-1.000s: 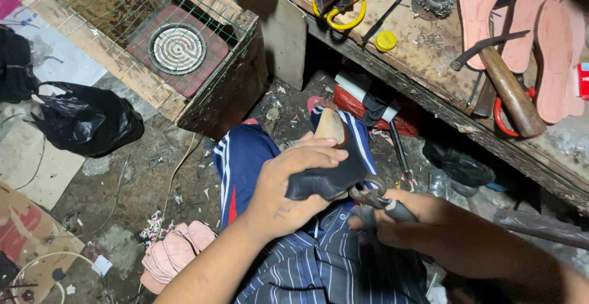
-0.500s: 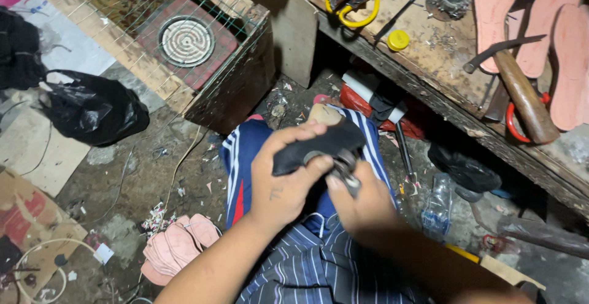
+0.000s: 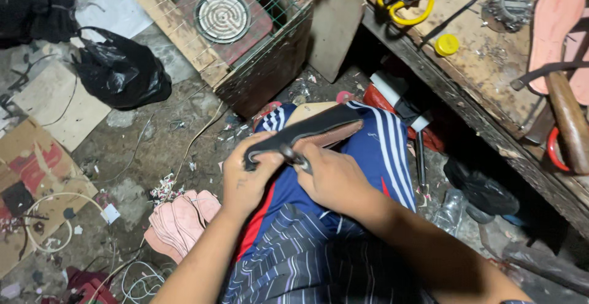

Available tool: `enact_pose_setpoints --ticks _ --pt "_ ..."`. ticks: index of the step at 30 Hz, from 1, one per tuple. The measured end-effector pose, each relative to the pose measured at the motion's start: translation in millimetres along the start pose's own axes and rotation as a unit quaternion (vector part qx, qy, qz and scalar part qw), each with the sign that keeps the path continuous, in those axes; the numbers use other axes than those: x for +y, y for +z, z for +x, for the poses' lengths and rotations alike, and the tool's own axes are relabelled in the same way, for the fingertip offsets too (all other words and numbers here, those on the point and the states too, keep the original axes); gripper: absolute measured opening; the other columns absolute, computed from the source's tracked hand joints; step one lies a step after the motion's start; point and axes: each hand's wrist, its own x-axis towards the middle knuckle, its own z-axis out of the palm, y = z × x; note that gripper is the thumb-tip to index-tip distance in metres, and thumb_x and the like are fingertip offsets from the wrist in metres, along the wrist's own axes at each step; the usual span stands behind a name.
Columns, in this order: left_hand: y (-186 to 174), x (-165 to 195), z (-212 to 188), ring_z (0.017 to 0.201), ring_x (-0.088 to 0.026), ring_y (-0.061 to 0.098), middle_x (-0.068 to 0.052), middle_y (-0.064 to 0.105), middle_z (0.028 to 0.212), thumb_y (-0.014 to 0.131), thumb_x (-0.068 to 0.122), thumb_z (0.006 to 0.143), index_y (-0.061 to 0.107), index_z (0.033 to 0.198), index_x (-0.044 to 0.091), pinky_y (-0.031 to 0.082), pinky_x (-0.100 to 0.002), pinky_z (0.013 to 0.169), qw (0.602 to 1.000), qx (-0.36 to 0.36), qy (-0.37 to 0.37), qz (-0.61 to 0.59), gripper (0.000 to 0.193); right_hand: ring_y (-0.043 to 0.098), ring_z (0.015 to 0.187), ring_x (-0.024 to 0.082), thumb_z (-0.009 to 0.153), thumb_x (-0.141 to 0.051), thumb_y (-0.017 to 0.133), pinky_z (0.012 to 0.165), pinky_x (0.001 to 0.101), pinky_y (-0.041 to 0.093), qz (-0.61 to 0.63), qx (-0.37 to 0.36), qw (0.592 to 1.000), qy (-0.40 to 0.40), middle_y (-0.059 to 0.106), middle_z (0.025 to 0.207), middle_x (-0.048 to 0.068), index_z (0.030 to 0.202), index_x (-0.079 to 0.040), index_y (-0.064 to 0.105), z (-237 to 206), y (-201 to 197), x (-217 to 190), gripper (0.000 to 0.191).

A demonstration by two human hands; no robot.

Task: The person sits on the floor with a shoe on their lap. They use pincers to pull and press the shoe upper over the sole edge, then hammer the sole and upper to set them, working around the shoe and turning it as they go.

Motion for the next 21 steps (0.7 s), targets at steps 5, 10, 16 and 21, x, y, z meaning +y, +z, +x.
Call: enact_pose_setpoints --ticks 5,10,16,21 --pt "-19 31 25 0.105 -0.031 0.071 -0.012 0.071 0.123 0.072 0.009 0.076 0.067 0.125 0.009 0.057 -0.040 0.086 0.949 -0.166 0.079 0.256 0.049 0.068 0.082 0.041 0.091 -0.026 0.064 0.071 0.0526 0.051 -0.001 -0.068 0.997 0.039 0.072 0.089 0.016 0.104 -0.008 0.058 -12 -4 -3 0.023" --pt "-6 50 38 0.105 -0.033 0.069 -0.006 0.065 0.138 0.068 0.010 0.080 0.064 0.134 0.014 0.057 -0.043 0.087 0.915 -0.225 0.081 0.324 0.055 0.069 0.094 0.038 0.091 -0.019 0.061 0.080 0.0432 0.054 0.339 -0.230 0.895 0.179 0.067 0.105 0.019 0.122 -0.003 0.056 -18 -17 2 0.036" --pt "12 45 24 0.104 -0.033 0.070 -0.006 0.065 0.137 0.069 0.012 0.080 0.064 0.135 0.014 0.057 -0.043 0.083 0.930 -0.185 0.075 0.308 0.054 0.066 0.103 0.037 0.092 -0.015 0.058 0.089 0.0413 0.053 0.286 -0.184 0.940 0.033 0.067 0.112 0.024 0.128 0.006 0.053 -35 -39 7 0.042" --pt "8 42 19 0.099 -0.033 0.071 -0.005 0.066 0.138 0.073 0.014 0.082 0.065 0.135 0.014 0.058 -0.041 0.081 0.937 -0.166 0.046 0.305 0.054 0.069 0.084 0.036 0.085 -0.022 0.060 0.078 0.0406 0.053 0.114 -0.232 0.955 0.144 0.072 0.091 0.021 0.134 -0.005 0.053 -35 -59 12 0.052"
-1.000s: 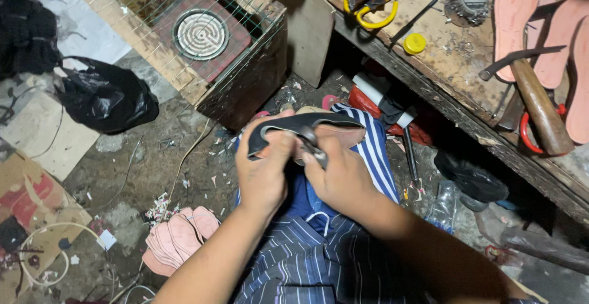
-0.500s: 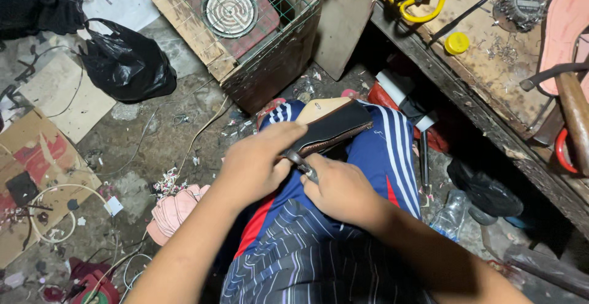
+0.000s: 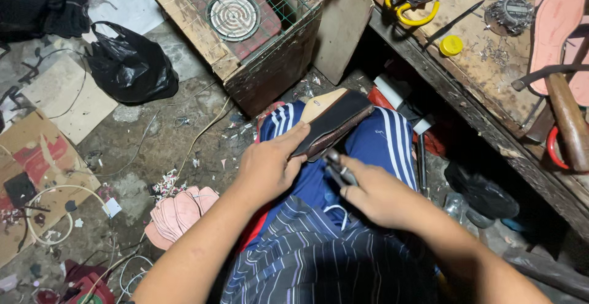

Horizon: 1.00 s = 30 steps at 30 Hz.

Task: The person sits on the floor with a shoe on their lap. They use pincers to pull and press the shoe upper over the sole edge, then hammer the sole and upper to set them, working around the shoe and turning it as they go.

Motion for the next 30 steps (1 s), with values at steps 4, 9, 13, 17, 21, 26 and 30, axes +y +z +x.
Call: enact_pose_setpoints --ticks 4,9,13,17,21,26,30 --pt "4 5 -3 0.101 -0.032 0.071 -0.010 0.065 0.138 0.073 0.011 0.079 0.063 0.135 0.011 0.057 -0.041 0.083 0.998 0.008 0.050 0.035 0.057 0.068 0.088 0.039 0.087 -0.025 0.061 0.081 0.0440 0.051 -0.041 0.038 0.998 0.017 0.070 0.090 0.025 0.141 -0.003 0.046 -2 0 2 0.060" --pt "14 12 -11 0.108 -0.034 0.071 -0.015 0.062 0.142 0.070 0.007 0.079 0.059 0.139 0.008 0.057 -0.040 0.093 0.992 0.031 0.089 0.081 0.061 0.065 0.098 0.043 0.089 -0.025 0.060 0.088 0.0485 0.049 -0.080 0.058 0.995 0.005 0.069 0.098 0.027 0.145 -0.004 0.043 -6 11 6 0.062" --pt "24 16 -17 0.109 -0.040 0.069 -0.016 0.060 0.144 0.070 0.009 0.080 0.057 0.140 0.007 0.057 -0.043 0.086 0.989 0.021 0.076 0.124 0.062 0.065 0.103 0.043 0.090 -0.024 0.059 0.091 0.0496 0.048 -0.106 0.046 0.993 0.032 0.069 0.104 0.026 0.144 -0.004 0.042 -10 14 7 0.060" --pt "26 19 -19 0.110 -0.041 0.069 -0.016 0.060 0.145 0.070 0.011 0.081 0.056 0.141 0.007 0.058 -0.044 0.085 0.986 0.026 0.087 0.143 0.062 0.063 0.108 0.044 0.089 -0.023 0.060 0.093 0.0514 0.047 -0.123 0.069 0.990 0.004 0.067 0.111 0.027 0.137 -0.002 0.047 -12 15 1 0.054" --pt "13 9 -11 0.095 -0.037 0.073 -0.015 0.068 0.135 0.073 0.014 0.081 0.063 0.136 0.008 0.058 -0.043 0.080 0.998 0.033 0.040 0.024 0.056 0.066 0.096 0.045 0.095 -0.027 0.058 0.083 0.0551 0.049 -0.099 0.143 0.984 0.047 0.070 0.099 0.025 0.115 -0.004 0.054 -1 29 -3 0.032" --pt "-6 -20 9 0.077 -0.017 0.077 -0.011 0.080 0.097 0.074 0.019 0.085 0.071 0.126 0.007 0.059 -0.029 0.074 0.970 -0.021 -0.086 -0.227 0.043 0.066 0.074 0.048 0.095 -0.024 0.062 0.066 0.0578 0.050 -0.101 0.301 0.945 -0.083 0.068 0.080 0.025 0.106 -0.001 0.050 47 66 17 0.028" --pt "0 -29 18 0.074 -0.007 0.075 -0.011 0.081 0.090 0.071 0.015 0.086 0.070 0.127 0.006 0.058 -0.024 0.070 0.961 -0.033 -0.082 -0.260 0.042 0.064 0.074 0.048 0.097 -0.023 0.064 0.066 0.0585 0.049 -0.132 0.372 0.909 -0.136 0.065 0.081 0.025 0.103 -0.001 0.049 80 76 41 0.027"
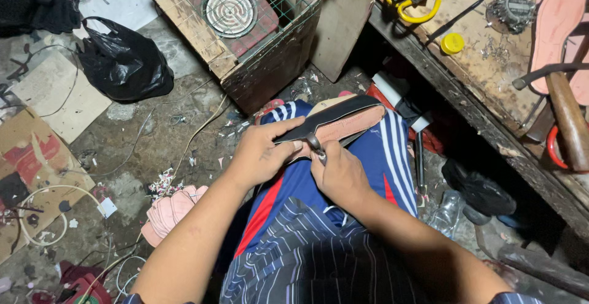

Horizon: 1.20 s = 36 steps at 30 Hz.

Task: The person sits on the floor with a shoe on their lap. They use pincers to pull and press the shoe upper over the sole edge, then hammer the sole and upper to set them, working around the shoe and turning it as they go.

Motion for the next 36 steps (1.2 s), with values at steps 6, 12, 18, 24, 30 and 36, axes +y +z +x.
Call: enact_pose_setpoints --ticks 6,12,18,24,30,36 --pt "5 -6 -2 0.072 -0.023 0.076 -0.016 0.078 0.095 0.077 0.019 0.085 0.072 0.127 0.010 0.058 -0.032 0.071 0.991 0.039 0.025 0.124 0.043 0.065 0.077 0.048 0.091 -0.018 0.064 0.067 0.0568 0.050 -0.019 -0.093 0.995 0.029 0.065 0.084 0.026 0.106 0.002 0.050 -7 -28 -19 0.029" --pt "4 -2 -13 0.099 -0.033 0.073 -0.014 0.073 0.126 0.071 0.017 0.088 0.065 0.135 0.012 0.057 -0.039 0.084 0.963 0.050 0.185 0.189 0.048 0.067 0.082 0.047 0.086 -0.012 0.060 0.075 0.0543 0.053 -0.068 -0.255 0.963 0.057 0.066 0.084 0.028 0.110 0.006 0.046 -6 -62 -44 0.033" --pt "-2 5 6 0.083 -0.026 0.079 -0.013 0.080 0.090 0.052 0.024 0.095 0.062 0.136 0.012 0.059 -0.036 0.077 0.994 -0.102 -0.010 0.042 0.045 0.067 0.083 0.048 0.086 -0.013 0.060 0.079 0.0555 0.052 -0.066 -0.289 0.953 0.059 0.068 0.082 0.028 0.106 0.007 0.047 8 -67 -50 0.031" --pt "2 4 18 0.087 -0.033 0.075 -0.021 0.075 0.096 0.055 0.033 0.098 0.068 0.130 0.009 0.056 -0.039 0.080 0.987 -0.062 0.000 0.147 0.043 0.066 0.088 0.047 0.090 -0.015 0.059 0.082 0.0547 0.051 -0.041 -0.285 0.955 0.076 0.068 0.090 0.028 0.112 0.005 0.047 11 -70 -49 0.032" --pt "5 4 13 0.096 -0.039 0.069 -0.021 0.074 0.104 0.054 0.035 0.096 0.069 0.130 0.013 0.054 -0.046 0.084 0.974 -0.038 -0.035 0.221 0.043 0.064 0.099 0.047 0.090 -0.016 0.059 0.082 0.0519 0.050 0.095 -0.235 0.965 0.063 0.067 0.106 0.026 0.128 -0.003 0.049 3 -79 -37 0.042" --pt "19 6 5 0.096 -0.038 0.070 -0.017 0.074 0.107 0.060 0.028 0.091 0.065 0.125 0.007 0.054 -0.050 0.081 0.948 -0.007 0.038 0.315 0.040 0.069 0.091 0.044 0.093 -0.024 0.060 0.076 0.0498 0.053 0.104 -0.159 0.976 0.111 0.071 0.093 0.023 0.127 -0.006 0.050 -3 -77 -35 0.040"
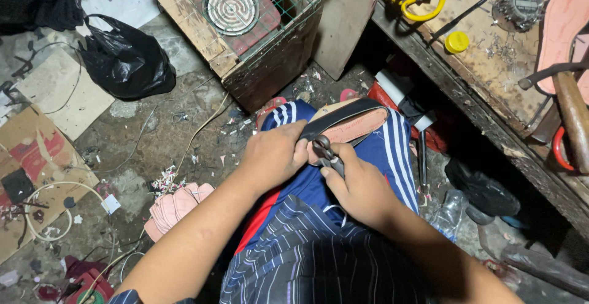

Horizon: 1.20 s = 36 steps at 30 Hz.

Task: The person sits on the floor with a shoe on their lap. They use pincers to pull and press the shoe upper over the sole edge, then hammer the sole and upper to set them, working around the shoe and turning it as they go.

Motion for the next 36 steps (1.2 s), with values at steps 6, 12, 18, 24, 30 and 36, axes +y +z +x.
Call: enact_pose_setpoints --ticks 6,12,18,24,30,36 --pt "-2 -7 -9 0.101 -0.038 0.069 -0.018 0.073 0.113 0.064 0.025 0.082 0.060 0.135 0.008 0.054 -0.049 0.085 0.999 -0.027 0.000 -0.021 0.055 0.068 0.085 0.044 0.098 -0.025 0.056 0.074 0.0549 0.051 -0.149 -0.002 0.989 -0.002 0.068 0.090 0.024 0.113 -0.003 0.049 16 32 10 0.028" --pt "-13 -16 -16 0.109 -0.039 0.067 -0.020 0.069 0.124 0.071 0.024 0.080 0.055 0.142 0.009 0.052 -0.048 0.090 0.995 -0.030 0.036 -0.084 0.066 0.067 0.077 0.043 0.094 -0.020 0.058 0.068 0.0543 0.051 -0.158 -0.028 0.984 -0.072 0.067 0.087 0.022 0.104 -0.002 0.051 9 16 4 0.022" --pt "-13 -17 -17 0.109 -0.037 0.068 -0.017 0.071 0.117 0.070 0.028 0.078 0.058 0.142 0.015 0.053 -0.046 0.093 0.991 -0.066 -0.045 -0.109 0.066 0.070 0.074 0.040 0.095 -0.023 0.059 0.068 0.0500 0.055 -0.027 0.067 0.997 -0.040 0.068 0.083 0.021 0.104 -0.004 0.057 1 7 -22 0.021" --pt "-4 -57 -11 0.100 -0.020 0.075 -0.011 0.078 0.112 0.075 0.019 0.082 0.063 0.136 0.008 0.057 -0.033 0.089 0.958 -0.086 -0.001 -0.272 0.056 0.068 0.087 0.043 0.095 -0.031 0.062 0.078 0.0504 0.052 -0.142 0.020 0.990 0.014 0.071 0.094 0.021 0.116 -0.002 0.057 7 8 10 0.036" --pt "2 -78 -10 0.091 -0.009 0.069 -0.003 0.074 0.103 0.078 0.010 0.083 0.065 0.120 -0.002 0.057 -0.026 0.081 0.813 0.029 -0.118 -0.570 0.041 0.069 0.088 0.028 0.092 -0.023 0.066 0.083 0.0409 0.054 0.072 0.107 0.979 0.160 0.070 0.096 0.016 0.123 -0.001 0.060 -2 -34 49 0.038" --pt "-43 -31 -16 0.087 -0.009 0.063 -0.004 0.070 0.101 0.078 0.004 0.085 0.068 0.121 -0.002 0.054 -0.027 0.078 0.884 0.231 -0.076 -0.400 0.039 0.067 0.114 0.022 0.093 -0.011 0.059 0.102 0.0365 0.048 0.315 -0.032 0.945 0.081 0.071 0.123 0.014 0.132 0.003 0.055 -17 -47 31 0.042"
